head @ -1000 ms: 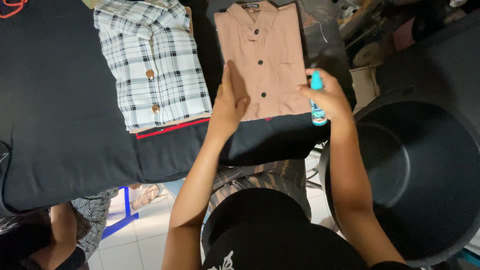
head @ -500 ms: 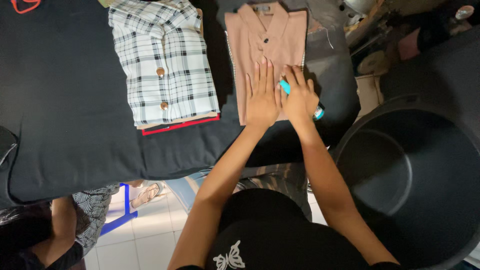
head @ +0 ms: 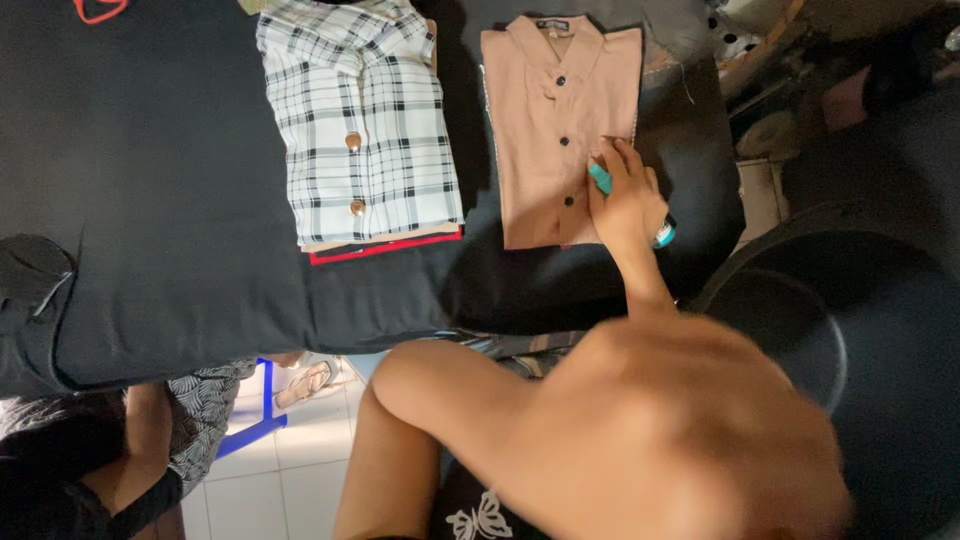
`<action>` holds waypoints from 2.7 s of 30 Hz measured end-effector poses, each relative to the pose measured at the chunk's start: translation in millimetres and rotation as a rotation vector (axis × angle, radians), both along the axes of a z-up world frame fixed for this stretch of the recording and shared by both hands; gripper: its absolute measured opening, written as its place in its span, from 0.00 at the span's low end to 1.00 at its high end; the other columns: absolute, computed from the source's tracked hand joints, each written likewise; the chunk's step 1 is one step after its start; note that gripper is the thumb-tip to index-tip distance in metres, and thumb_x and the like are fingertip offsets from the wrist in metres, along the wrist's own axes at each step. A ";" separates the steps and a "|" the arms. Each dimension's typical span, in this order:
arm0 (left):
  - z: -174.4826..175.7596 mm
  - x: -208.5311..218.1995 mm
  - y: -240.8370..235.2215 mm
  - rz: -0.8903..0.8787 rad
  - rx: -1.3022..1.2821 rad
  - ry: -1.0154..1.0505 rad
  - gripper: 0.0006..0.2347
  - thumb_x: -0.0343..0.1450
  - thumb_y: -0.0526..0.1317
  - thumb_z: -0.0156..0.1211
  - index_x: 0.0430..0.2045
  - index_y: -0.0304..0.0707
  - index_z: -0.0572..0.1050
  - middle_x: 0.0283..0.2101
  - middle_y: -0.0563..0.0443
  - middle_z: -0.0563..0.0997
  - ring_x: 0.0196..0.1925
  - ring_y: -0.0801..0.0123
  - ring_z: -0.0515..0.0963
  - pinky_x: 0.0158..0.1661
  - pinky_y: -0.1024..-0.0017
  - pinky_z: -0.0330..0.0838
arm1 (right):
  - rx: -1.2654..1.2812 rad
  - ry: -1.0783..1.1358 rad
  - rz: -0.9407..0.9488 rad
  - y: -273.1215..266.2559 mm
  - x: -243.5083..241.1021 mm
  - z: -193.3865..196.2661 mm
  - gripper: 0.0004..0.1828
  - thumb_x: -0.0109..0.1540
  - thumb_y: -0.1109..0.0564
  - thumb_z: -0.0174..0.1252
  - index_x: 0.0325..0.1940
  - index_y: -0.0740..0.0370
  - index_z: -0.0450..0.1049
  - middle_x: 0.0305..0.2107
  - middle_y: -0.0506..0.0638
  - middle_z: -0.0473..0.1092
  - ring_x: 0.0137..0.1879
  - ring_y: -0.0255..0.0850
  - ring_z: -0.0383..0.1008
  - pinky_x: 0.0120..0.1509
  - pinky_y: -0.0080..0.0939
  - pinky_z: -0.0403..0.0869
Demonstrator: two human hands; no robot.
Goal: The person sprays a liquid from a small bottle onto a stack of folded shirts and smooths them with their hands. They handle several shirts, including a beige button-up, a checkered shirt, a black t-shirt, a denim shirt, and a red t-shirt. Finally, they place a clear plastic bag over the stack.
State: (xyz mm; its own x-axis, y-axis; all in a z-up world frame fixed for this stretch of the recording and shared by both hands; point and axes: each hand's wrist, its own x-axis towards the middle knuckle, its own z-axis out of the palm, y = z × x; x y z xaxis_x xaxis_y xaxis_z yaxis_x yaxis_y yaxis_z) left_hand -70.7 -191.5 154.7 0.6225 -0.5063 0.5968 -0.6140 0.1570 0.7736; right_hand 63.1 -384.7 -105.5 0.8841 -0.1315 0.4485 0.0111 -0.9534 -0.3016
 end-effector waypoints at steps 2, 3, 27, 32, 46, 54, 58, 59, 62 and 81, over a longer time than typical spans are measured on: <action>26.9 -17.5 -14.6 0.332 -0.048 0.097 0.13 0.73 0.44 0.58 0.23 0.32 0.77 0.29 0.48 0.80 0.31 0.67 0.82 0.39 0.74 0.76 | 0.003 -0.019 -0.007 4.9 -0.7 5.0 0.21 0.66 0.52 0.63 0.64 0.52 0.75 0.60 0.48 0.72 0.53 0.53 0.75 0.52 0.49 0.76; 37.2 -22.6 -36.4 0.547 -0.031 0.204 0.15 0.74 0.45 0.59 0.19 0.33 0.76 0.24 0.51 0.79 0.26 0.71 0.81 0.34 0.77 0.76 | -0.003 -0.025 -0.016 6.1 -0.3 8.0 0.21 0.66 0.52 0.63 0.64 0.52 0.75 0.59 0.48 0.72 0.52 0.53 0.76 0.51 0.49 0.76; -54.4 65.9 -13.9 0.241 0.299 -0.232 0.02 0.70 0.38 0.64 0.33 0.45 0.79 0.30 0.53 0.79 0.33 0.62 0.82 0.32 0.65 0.72 | 0.596 -0.130 0.044 -31.8 -22.2 46.4 0.15 0.68 0.53 0.73 0.39 0.64 0.75 0.29 0.50 0.71 0.35 0.39 0.69 0.42 0.42 0.70; -192.2 122.3 -29.6 0.657 0.596 -0.203 0.21 0.75 0.45 0.56 0.63 0.39 0.69 0.69 0.43 0.68 0.72 0.51 0.66 0.71 0.48 0.56 | 0.990 0.014 -0.005 -29.0 -15.1 55.7 0.18 0.68 0.44 0.61 0.36 0.62 0.72 0.22 0.45 0.69 0.26 0.33 0.70 0.31 0.34 0.71; -255.0 122.4 -23.5 0.706 0.566 -0.128 0.25 0.78 0.47 0.55 0.70 0.40 0.62 0.75 0.44 0.59 0.78 0.56 0.58 0.74 0.41 0.43 | 1.179 0.221 -0.061 -26.4 18.3 72.7 0.29 0.70 0.39 0.53 0.23 0.62 0.70 0.17 0.47 0.66 0.20 0.33 0.66 0.23 0.34 0.64; -118.0 68.9 -2.2 0.136 0.091 0.191 0.13 0.81 0.42 0.47 0.54 0.37 0.77 0.59 0.44 0.80 0.62 0.55 0.80 0.63 0.63 0.74 | 0.698 0.203 -0.121 -9.6 23.3 53.3 0.30 0.69 0.33 0.54 0.28 0.60 0.74 0.17 0.49 0.69 0.23 0.40 0.71 0.30 0.43 0.68; -32.8 19.6 12.3 -0.070 -0.068 0.072 0.13 0.81 0.41 0.47 0.53 0.37 0.77 0.58 0.44 0.80 0.62 0.56 0.80 0.63 0.63 0.73 | 0.397 0.214 -0.145 2.9 25.9 43.2 0.31 0.68 0.30 0.54 0.30 0.59 0.76 0.23 0.59 0.73 0.33 0.59 0.74 0.38 0.57 0.70; -17.0 13.8 13.5 -0.082 -0.092 0.040 0.13 0.81 0.41 0.47 0.53 0.36 0.77 0.58 0.44 0.80 0.61 0.56 0.80 0.63 0.63 0.73 | 0.352 0.214 -0.141 4.6 26.2 42.3 0.31 0.69 0.30 0.53 0.31 0.59 0.76 0.26 0.61 0.74 0.36 0.63 0.75 0.39 0.60 0.69; 11.3 13.0 14.7 -0.068 -0.132 -0.055 0.12 0.81 0.41 0.48 0.53 0.36 0.77 0.58 0.44 0.80 0.61 0.56 0.80 0.62 0.63 0.72 | 0.368 0.155 -0.109 4.9 28.9 42.1 0.28 0.69 0.32 0.53 0.33 0.58 0.77 0.28 0.62 0.75 0.38 0.63 0.76 0.41 0.60 0.71; 21.8 3.9 -14.4 -0.014 -0.201 -0.294 0.10 0.81 0.38 0.48 0.51 0.35 0.76 0.55 0.45 0.81 0.58 0.58 0.81 0.61 0.64 0.69 | 0.252 0.078 -0.095 10.9 20.8 30.4 0.26 0.69 0.34 0.56 0.31 0.58 0.72 0.25 0.56 0.75 0.32 0.59 0.77 0.36 0.57 0.71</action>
State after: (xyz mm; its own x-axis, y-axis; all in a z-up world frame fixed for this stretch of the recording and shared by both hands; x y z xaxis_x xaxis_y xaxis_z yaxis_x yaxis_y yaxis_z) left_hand -66.8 -205.9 176.5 0.4035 -0.3680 0.8377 -0.8023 0.2978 0.5173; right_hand 83.9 -373.8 -75.1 0.8931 -0.3140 0.3221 -0.1073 -0.8440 -0.5254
